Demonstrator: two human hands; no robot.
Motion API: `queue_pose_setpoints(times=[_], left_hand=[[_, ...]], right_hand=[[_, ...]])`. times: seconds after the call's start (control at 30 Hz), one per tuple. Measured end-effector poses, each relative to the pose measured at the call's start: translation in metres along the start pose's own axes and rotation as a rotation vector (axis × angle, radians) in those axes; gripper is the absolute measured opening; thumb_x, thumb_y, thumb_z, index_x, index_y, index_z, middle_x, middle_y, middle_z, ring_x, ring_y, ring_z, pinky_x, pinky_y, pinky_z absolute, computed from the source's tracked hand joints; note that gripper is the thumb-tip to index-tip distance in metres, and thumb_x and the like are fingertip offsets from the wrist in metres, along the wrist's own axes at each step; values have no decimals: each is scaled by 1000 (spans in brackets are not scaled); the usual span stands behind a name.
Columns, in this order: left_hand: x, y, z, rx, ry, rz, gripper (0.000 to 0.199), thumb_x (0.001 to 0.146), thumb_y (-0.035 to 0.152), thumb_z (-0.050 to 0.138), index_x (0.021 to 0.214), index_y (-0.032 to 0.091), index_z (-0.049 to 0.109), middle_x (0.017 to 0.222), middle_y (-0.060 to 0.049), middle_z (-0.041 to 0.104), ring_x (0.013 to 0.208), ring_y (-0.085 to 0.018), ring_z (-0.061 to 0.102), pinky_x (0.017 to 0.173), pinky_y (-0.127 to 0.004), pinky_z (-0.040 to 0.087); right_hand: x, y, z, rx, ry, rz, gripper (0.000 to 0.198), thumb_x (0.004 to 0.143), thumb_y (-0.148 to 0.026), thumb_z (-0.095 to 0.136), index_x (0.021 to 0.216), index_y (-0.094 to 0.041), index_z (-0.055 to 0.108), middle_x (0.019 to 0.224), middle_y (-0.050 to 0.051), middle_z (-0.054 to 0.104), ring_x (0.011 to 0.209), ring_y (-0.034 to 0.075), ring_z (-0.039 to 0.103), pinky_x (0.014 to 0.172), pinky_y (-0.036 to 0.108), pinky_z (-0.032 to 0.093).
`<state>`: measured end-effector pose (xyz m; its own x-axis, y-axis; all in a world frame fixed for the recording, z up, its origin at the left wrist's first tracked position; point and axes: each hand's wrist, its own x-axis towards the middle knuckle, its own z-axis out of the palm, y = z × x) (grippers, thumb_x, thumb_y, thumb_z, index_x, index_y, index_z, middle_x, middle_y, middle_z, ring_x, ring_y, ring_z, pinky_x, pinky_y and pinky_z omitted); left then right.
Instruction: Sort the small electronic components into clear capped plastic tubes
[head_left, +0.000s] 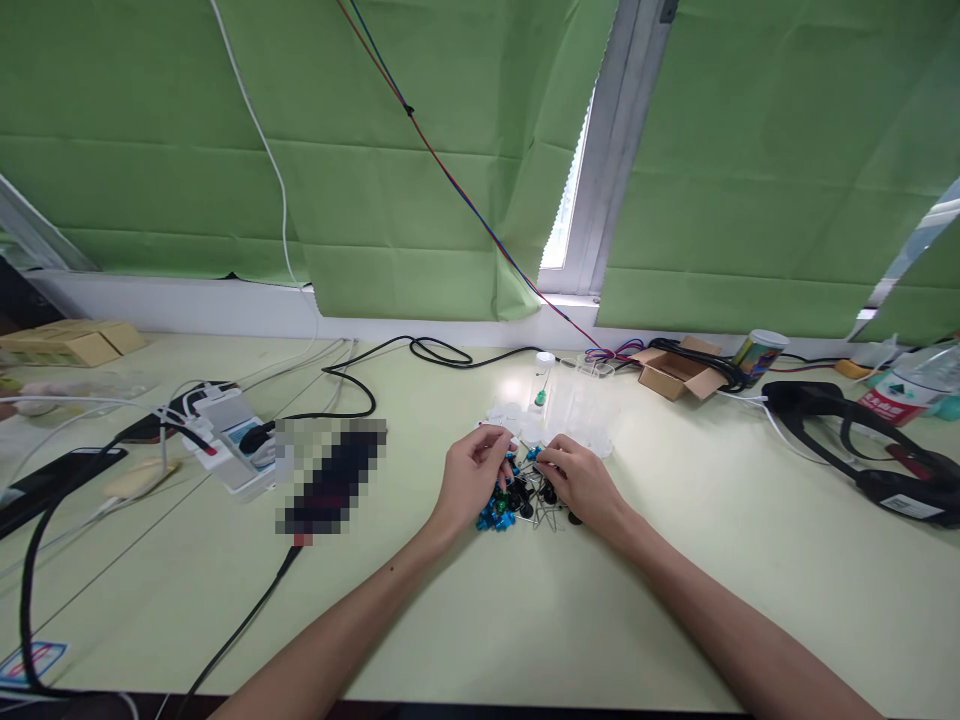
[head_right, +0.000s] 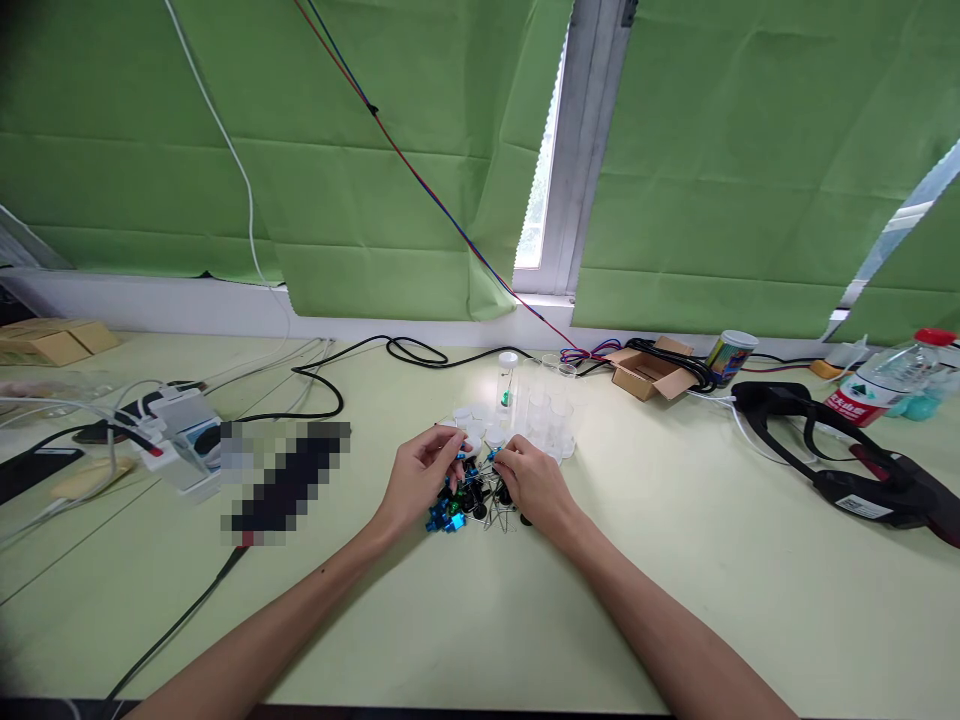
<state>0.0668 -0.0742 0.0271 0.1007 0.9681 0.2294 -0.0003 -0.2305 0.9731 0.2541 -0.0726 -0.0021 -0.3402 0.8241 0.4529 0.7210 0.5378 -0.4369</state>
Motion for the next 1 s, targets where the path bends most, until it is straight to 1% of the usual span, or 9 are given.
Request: queue_pose_setpoints(times=[0.23,0.37,0.5,0.6,0.7,0.77,0.87,1.0], left_hand=[[0,1,0,10,-4,-2,34,84,50,62,87,17,67,80,-5,67,50,-11,54,45,-23,44],[1,-1,0,-3,-3,-8,35,83,51,63,86,17,67,79,-4,68,49,-11,56,46,-24,45],[2,-3,0,-54,-22,-14,35,84,52,62,87,17,65,81,-4,68,50,-12,58,48,-25,49],[3,-1,1,-92,-19,-43,34,83,51,64,85,17,63,82,-4,67,53,-13,61,49,-26,51],[3,3,2,-122,-5,-84,34,80,50,67,83,16,62,80,-4,66,54,-14,62,50,-26,51],[3,4,1,-132,-3,-96,33,80,49,67,83,16,63,80,-4,65,54,-13,62,50,-26,51],[3,2,0,-120,-14,-92,32,81,48,67,85,16,64,81,-4,67,54,-12,59,48,-24,48],[3,0,-1,-117,-24,-91,32,81,47,68,87,16,64,80,-4,68,48,-9,53,45,-23,43]], right_hand=[[0,-2,-2,-39,17,-33,26,98,-21,44,88,-20,69,89,6,61,66,15,56,62,26,44],[1,-5,-4,-1,51,-33,26,98,-23,44,89,-20,68,88,6,60,62,14,54,60,27,44],[1,-10,-6,122,117,1,21,97,-24,49,90,-20,68,89,6,58,66,15,56,59,28,46],[2,-13,-5,232,158,28,18,96,-27,52,91,-20,68,94,8,53,73,17,58,57,28,48],[3,-16,-4,340,194,45,18,96,-31,52,90,-19,65,102,9,50,76,16,59,59,28,52],[2,-19,-4,400,207,58,20,96,-34,51,89,-20,63,105,10,51,81,18,60,62,29,55],[1,-24,-4,531,178,103,21,97,-37,49,92,-20,58,104,10,57,83,19,62,63,31,57],[1,-29,-2,781,109,227,25,95,-45,53,94,-20,54,90,7,65,71,18,67,62,32,58]])
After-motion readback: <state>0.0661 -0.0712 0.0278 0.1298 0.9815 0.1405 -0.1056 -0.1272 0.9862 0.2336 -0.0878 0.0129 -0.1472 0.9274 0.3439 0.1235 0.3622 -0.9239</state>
